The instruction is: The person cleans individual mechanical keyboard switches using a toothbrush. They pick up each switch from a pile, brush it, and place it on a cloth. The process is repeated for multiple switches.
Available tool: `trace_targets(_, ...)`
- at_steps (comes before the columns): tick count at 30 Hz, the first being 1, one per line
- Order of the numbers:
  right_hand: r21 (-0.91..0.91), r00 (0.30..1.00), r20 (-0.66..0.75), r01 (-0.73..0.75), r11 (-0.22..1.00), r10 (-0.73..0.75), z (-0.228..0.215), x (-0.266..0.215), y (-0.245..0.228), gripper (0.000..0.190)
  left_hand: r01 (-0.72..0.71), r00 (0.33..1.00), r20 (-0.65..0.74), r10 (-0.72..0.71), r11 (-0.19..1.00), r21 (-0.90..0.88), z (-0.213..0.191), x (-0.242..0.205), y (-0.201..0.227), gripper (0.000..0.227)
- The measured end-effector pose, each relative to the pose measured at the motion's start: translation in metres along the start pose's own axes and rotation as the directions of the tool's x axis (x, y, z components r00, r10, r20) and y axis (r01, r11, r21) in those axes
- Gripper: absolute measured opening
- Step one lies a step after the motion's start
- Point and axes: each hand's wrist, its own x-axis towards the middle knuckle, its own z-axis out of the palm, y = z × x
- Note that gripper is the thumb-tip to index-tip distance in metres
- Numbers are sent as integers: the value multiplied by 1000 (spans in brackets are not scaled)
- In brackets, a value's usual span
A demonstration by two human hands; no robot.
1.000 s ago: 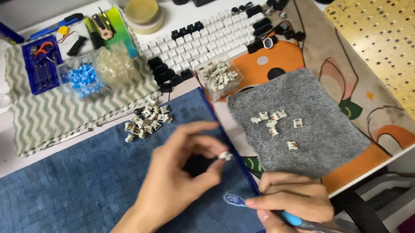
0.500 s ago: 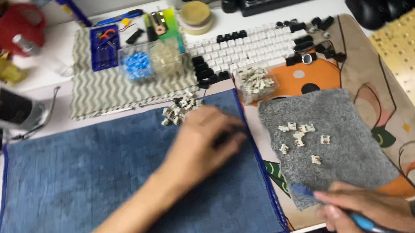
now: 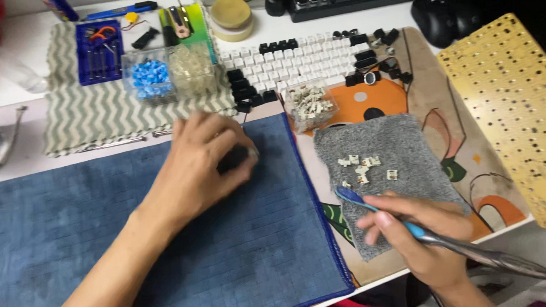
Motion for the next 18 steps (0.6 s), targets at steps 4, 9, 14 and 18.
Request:
trace_targets(4, 249, 984, -79, -137, 959, 161, 17, -7, 0, 30, 211, 977, 165, -132, 660, -721, -1, -8, 41, 18)
trace_targets(9, 166, 904, -140, -380, 910, 403, 35, -22, -18, 44, 455, 881, 440, -175, 53, -889, 11, -18, 68, 26)
trace_targets(14, -87, 984, -105, -152, 985, 143, 42, -24, -46, 25, 428, 877, 455, -156, -179, -886, 22, -22, 64, 31)
trace_targets(18, -252, 948, -50, -317, 914, 315, 36, -37, -42, 30, 452, 858, 496, -137, -261, -853, 18, -23, 60, 41)
